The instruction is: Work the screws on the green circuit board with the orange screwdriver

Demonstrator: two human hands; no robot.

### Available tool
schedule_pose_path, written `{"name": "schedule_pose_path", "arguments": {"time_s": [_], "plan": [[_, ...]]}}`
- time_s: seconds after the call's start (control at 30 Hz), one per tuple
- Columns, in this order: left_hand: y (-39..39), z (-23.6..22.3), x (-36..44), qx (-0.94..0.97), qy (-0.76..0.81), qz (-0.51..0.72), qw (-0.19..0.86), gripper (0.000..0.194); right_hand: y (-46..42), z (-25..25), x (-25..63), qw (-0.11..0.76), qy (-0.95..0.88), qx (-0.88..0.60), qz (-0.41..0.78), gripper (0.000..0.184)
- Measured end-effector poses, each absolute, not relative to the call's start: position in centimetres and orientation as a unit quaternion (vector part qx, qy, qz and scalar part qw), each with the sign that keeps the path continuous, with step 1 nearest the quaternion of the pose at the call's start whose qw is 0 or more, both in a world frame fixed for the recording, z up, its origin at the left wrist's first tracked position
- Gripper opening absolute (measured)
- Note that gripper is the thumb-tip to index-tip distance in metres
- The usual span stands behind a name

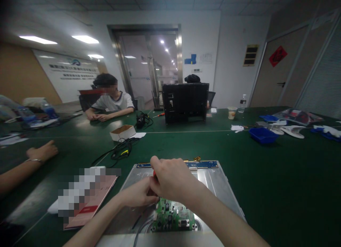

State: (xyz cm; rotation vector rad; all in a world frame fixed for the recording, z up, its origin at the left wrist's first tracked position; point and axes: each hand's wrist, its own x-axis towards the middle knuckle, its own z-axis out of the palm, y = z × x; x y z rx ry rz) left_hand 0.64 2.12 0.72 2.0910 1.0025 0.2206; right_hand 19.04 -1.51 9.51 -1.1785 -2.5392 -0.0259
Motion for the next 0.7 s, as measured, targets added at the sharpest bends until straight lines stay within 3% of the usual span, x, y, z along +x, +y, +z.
{"name": "schedule_pose_path", "arguments": {"time_s": [0.27,0.4,0.7], "plan": [[2.09,0.88,0.58,0.839,0.379,0.087,0.379,0.007,-1.43,9.45,19.31,0.162,-0.9,-0.404,-0.006,0.022],[2.13,0.55,0.56,0.83,0.385,0.087,0.394,0.01,-1.53,9.61,19.29,0.163,-0.899,-0.407,0.0,0.011],[2.14,0.68,0.54,0.84,0.377,0.084,0.381,0.01,-1.66,9.97,19.38,0.137,-0.896,-0.421,-0.012,0.021]]}}
